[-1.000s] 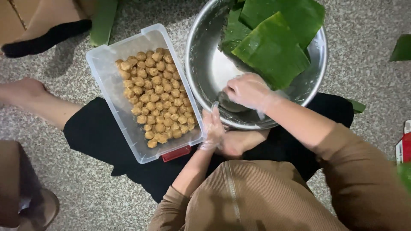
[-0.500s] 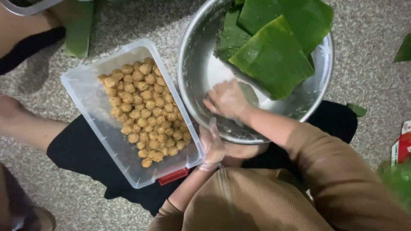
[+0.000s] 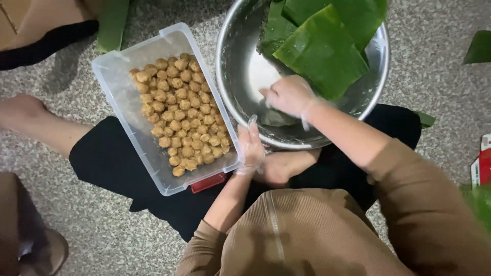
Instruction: A person wearing plastic gloves is taking green dough from a metal bowl, placing a small brown filling ball inside, and rolling it into a sphere.
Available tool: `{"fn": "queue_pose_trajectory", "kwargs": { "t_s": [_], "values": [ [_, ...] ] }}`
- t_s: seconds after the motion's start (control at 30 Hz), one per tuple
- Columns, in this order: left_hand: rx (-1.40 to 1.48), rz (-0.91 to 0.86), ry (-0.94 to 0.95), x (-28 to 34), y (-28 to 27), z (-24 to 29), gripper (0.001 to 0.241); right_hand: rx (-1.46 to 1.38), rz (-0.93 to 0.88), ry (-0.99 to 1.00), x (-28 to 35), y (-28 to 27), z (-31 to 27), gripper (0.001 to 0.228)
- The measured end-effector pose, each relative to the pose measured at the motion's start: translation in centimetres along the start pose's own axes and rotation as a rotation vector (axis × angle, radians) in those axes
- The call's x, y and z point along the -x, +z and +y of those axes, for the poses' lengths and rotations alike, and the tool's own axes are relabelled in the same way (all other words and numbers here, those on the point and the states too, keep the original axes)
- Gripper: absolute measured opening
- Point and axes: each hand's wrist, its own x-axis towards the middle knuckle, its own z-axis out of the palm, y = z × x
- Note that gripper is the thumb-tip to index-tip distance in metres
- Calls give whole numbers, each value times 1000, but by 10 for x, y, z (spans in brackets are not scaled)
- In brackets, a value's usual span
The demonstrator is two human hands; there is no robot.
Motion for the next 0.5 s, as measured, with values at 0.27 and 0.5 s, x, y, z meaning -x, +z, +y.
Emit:
{"fn": "queue_pose_trajectory", "kwargs": {
  "t_s": [0.27,0.5],
  "values": [
    [-106,45,-42,5,8,-11,26,592,100,-552,23,53,73,56],
    [-518,183,-223,-3,23,19,50,499,646,-593,-89,111,84,42]
  ]
}}
